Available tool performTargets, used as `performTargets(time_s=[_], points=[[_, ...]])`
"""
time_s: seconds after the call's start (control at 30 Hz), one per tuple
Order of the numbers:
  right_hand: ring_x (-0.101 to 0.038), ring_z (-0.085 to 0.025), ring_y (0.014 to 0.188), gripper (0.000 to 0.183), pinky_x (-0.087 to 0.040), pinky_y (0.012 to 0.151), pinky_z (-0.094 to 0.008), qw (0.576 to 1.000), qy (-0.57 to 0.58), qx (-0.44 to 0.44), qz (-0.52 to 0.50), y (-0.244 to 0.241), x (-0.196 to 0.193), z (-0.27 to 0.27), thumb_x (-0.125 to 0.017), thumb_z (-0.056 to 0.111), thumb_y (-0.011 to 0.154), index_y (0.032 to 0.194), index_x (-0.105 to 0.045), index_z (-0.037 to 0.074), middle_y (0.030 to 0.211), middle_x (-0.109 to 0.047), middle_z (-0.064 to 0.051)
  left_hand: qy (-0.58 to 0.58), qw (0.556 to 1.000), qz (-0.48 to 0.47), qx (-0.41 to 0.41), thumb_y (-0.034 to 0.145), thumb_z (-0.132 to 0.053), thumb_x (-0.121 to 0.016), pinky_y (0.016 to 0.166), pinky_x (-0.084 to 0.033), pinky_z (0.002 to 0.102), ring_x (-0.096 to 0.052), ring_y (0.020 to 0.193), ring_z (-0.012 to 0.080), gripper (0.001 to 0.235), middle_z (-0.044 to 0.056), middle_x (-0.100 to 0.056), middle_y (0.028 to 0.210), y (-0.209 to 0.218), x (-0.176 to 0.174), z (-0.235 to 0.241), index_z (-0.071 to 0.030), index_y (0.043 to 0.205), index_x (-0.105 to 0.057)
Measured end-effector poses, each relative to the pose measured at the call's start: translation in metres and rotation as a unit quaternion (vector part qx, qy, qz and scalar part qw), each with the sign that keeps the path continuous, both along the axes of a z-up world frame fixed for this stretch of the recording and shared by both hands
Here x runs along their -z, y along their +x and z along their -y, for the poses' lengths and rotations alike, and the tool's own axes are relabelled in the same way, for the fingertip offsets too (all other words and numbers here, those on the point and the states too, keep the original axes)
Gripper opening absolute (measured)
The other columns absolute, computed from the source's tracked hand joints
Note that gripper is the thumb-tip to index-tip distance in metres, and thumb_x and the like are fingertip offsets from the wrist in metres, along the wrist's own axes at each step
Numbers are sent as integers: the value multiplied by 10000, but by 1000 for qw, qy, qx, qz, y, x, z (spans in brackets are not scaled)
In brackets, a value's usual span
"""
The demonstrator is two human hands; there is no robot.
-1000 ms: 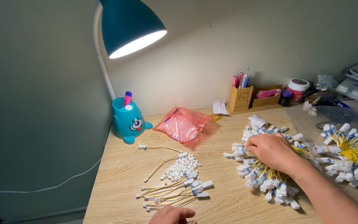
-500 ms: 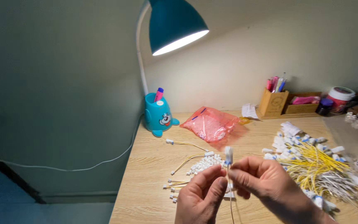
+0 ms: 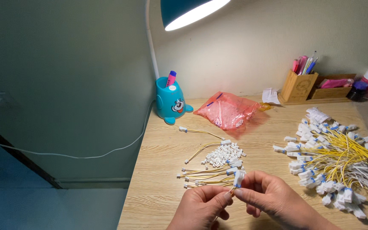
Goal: The person assembles fiber optic cables by inserting white plastic connectors onto the ends of yellow cables. They handle the cables and connectors by hand, repeatedly picking up a cable, attaching a connector, and placing the finished unit on the table.
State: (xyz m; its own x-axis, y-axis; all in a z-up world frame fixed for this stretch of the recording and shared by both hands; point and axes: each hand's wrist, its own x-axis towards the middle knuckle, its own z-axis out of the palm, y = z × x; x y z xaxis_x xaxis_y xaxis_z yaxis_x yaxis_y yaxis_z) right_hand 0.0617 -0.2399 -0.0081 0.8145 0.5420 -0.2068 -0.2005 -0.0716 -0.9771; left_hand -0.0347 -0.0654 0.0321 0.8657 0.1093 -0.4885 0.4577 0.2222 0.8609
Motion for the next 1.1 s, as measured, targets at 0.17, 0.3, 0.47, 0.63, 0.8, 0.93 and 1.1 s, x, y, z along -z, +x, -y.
performTargets(time_s=[0.17,0.3,0.47,0.63,0.8,0.93,1.1], points=[[-571,-248,576,296,-457,524,-343,999,21,-15,-44,-4,-13,9,-695,43,820,1104,-693,-42,805,-690,-190,27,999,17,42,897,-223,-710,385,-336,202,-560,536,85,155,3,-668,754,2,19,-3,-79,841,-727],[-537,-242,497,266,-417,479,-346,999,-34,-20,-19,-2,-10,15,-696,157,869,793,-710,-97,637,-645,-170,78,991,23,103,883,-226,-712,388,-356,207,-523,505,84,164,34,-650,704,5,25,-5,-79,811,-697],[-485,-223,454,228,-304,415,-296,994,-34,69,-79,1,9,34,-710,102,867,766,-666,-98,705,-691,-223,154,979,-8,130,837,-170,-693,429,-341,217,-464,477,62,208,5,-548,551,1,17,-14,-105,653,-621],[-482,-249,458,220,-329,395,-338,993,-44,82,-67,1,14,45,-702,65,862,789,-680,-141,706,-687,-244,176,974,-18,138,879,-223,-676,416,-399,221,-539,507,60,160,6,-585,592,6,25,-20,-123,763,-630],[-448,-120,539,308,-355,544,-265,932,-321,80,148,7,16,52,-737,320,850,666,-797,79,577,-632,-10,260,959,4,109,889,-185,-657,481,-400,239,-517,488,70,134,-2,-604,583,4,15,-32,-119,777,-692],[-587,-73,638,293,-439,651,-237,850,-496,62,167,-4,-7,43,-661,477,827,739,-832,256,691,-690,82,358,927,-30,106,855,-290,-670,591,-456,246,-592,546,55,135,-80,-683,671,1,9,-36,-197,770,-720],[-660,-38,722,315,-459,721,-221,801,-563,22,202,-4,-19,36,-678,547,781,665,-767,267,719,-758,139,415,900,-32,126,854,-329,-637,662,-444,270,-593,591,79,139,-92,-684,659,-1,5,-33,-262,767,-722]])
